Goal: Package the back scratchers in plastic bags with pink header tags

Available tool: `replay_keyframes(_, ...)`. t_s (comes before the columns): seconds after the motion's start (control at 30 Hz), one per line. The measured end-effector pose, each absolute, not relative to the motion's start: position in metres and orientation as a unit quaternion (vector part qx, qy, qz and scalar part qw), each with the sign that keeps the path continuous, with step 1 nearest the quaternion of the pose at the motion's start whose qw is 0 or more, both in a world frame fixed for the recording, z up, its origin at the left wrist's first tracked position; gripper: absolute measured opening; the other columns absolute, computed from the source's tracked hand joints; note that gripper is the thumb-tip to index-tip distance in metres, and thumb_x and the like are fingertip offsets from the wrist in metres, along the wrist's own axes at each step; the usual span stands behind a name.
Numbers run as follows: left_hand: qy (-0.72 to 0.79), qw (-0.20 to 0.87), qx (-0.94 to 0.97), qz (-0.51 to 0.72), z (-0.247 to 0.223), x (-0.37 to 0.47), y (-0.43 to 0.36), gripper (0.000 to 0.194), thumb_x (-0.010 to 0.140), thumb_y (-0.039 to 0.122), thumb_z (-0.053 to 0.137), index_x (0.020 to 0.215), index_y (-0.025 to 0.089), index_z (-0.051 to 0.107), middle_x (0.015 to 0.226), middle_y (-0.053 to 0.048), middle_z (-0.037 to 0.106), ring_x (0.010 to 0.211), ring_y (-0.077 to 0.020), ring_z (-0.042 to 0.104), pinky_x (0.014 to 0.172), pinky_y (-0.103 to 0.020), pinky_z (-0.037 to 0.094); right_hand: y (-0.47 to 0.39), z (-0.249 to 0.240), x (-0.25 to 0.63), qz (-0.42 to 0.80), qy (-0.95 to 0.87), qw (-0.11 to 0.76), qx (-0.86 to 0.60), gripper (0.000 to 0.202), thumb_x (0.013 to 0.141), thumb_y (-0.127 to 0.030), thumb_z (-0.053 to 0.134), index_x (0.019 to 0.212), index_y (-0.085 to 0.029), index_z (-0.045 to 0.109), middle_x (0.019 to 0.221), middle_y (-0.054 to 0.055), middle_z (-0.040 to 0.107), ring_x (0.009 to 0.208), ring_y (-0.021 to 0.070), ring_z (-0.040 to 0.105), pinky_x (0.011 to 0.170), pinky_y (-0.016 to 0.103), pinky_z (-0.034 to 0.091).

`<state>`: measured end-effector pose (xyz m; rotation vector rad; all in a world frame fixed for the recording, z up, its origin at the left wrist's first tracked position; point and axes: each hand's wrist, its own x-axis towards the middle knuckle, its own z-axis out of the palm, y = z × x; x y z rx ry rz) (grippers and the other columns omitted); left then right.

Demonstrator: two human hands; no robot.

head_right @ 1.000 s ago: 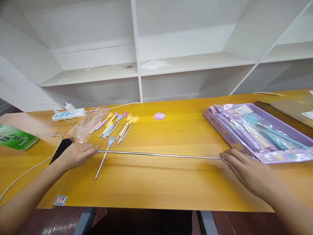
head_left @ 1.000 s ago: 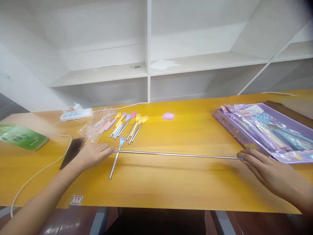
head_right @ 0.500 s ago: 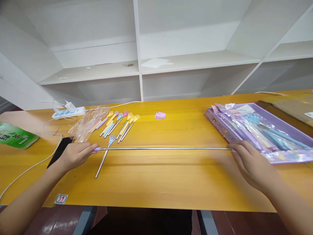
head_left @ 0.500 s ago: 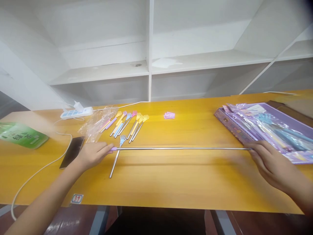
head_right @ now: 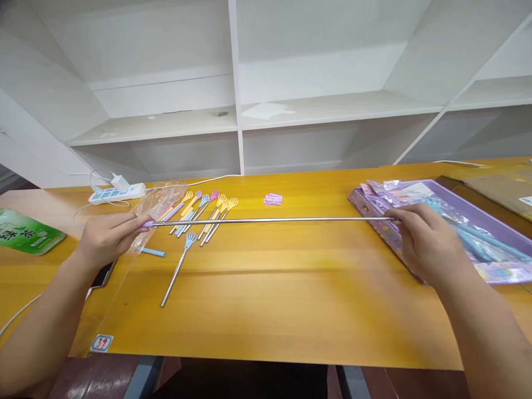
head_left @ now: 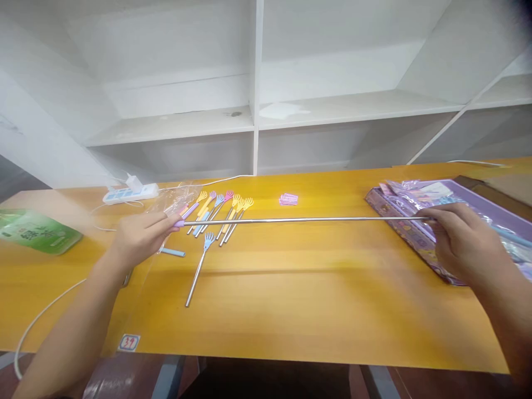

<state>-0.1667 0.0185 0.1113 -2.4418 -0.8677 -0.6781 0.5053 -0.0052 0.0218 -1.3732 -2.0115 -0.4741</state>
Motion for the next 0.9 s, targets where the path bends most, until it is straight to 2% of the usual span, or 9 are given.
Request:
replay_keyframes(0.13, -0.272, 0.225, -0.906, -0.233, 0.093, -0.109, 0.018, 0.019, 0.102, 0.025, 0.061, 0.119, 0.027, 0.070, 0.076, 0.001, 0.073, 0.060, -0.0112, 0.061, 0.054, -0.023, 0.038, 0.007, 0.028, 0.433, -0.170, -0.822, 0.351, -0.416, 0.022, 0.104, -0.025, 0.053, 0.120, -0.027, 0.068, 0.102, 0.014, 0.066, 0.089, 0.0253, 0.061, 0.076, 0.040, 0.049)
replay_keyframes(0.23, -0.325, 0.177, -0.899, -0.234, 0.054, -0.049, 0.019, 0.020, 0.106, 0.029, 0.053, 0.113, 0.024, 0.071, 0.076, -0.001, 0.073, 0.063, -0.0109, 0.064, 0.055, -0.023, 0.038, 0.012, 0.018, 0.352, -0.162, -0.813, 0.376, -0.414, 0.025, 0.105, -0.015, 0.047, 0.118, -0.025, 0.067, 0.100, 0.011, 0.066, 0.090, 0.0251, 0.057, 0.079, 0.040, 0.048)
replay_keyframes(0.4, -0.342, 0.114, -0.906, -0.224, 0.001, -0.007, 0.026, 0.027, 0.110, 0.033, 0.045, 0.112, 0.024, 0.070, 0.080, -0.002, 0.074, 0.065, -0.0114, 0.065, 0.056, -0.024, 0.036, 0.010, -0.017, 0.266, -0.119, -0.832, 0.354, -0.410, 0.024, 0.106, -0.012, 0.046, 0.118, -0.020, 0.065, 0.102, 0.012, 0.065, 0.084, 0.0245, 0.047, 0.079, 0.038, 0.048)
replay_keyframes(0.53, -0.349, 0.097, -0.912, -0.193, -0.016, -0.014, 0.025, 0.027, 0.110, 0.035, 0.045, 0.115, 0.025, 0.069, 0.080, -0.002, 0.072, 0.064, -0.0125, 0.061, 0.055, -0.027, 0.032, 0.000, -0.040, 0.245, -0.061, -0.835, 0.336, -0.431, 0.026, 0.106, -0.012, 0.044, 0.121, -0.017, 0.064, 0.112, 0.015, 0.062, 0.092, 0.0260, 0.048, 0.086, 0.040, 0.049)
replay_keyframes(0.67, -0.345, 0.091, -0.918, -0.171, -0.019, -0.017, 0.020, 0.027, 0.110, 0.035, 0.044, 0.112, 0.026, 0.069, 0.074, -0.001, 0.068, 0.062, -0.0130, 0.058, 0.054, -0.027, 0.028, -0.005, -0.051, 0.245, 0.000, -0.841, 0.330, -0.429, 0.026, 0.108, -0.016, 0.043, 0.123, -0.019, 0.063, 0.113, 0.015, 0.060, 0.100, 0.0270, 0.052, 0.089, 0.041, 0.050)
replay_keyframes(0.9, -0.328, 0.035, -0.929, -0.167, -0.024, -0.011, 0.018, 0.026, 0.111, 0.032, 0.043, 0.116, 0.024, 0.067, 0.085, -0.001, 0.073, 0.071, -0.0128, 0.063, 0.062, -0.026, 0.038, 0.000, -0.046, 0.263, 0.143, -0.828, 0.277, -0.465, 0.025, 0.111, -0.034, 0.041, 0.119, -0.022, 0.062, 0.114, 0.011, 0.061, 0.096, 0.0235, 0.064, 0.084, 0.038, 0.055)
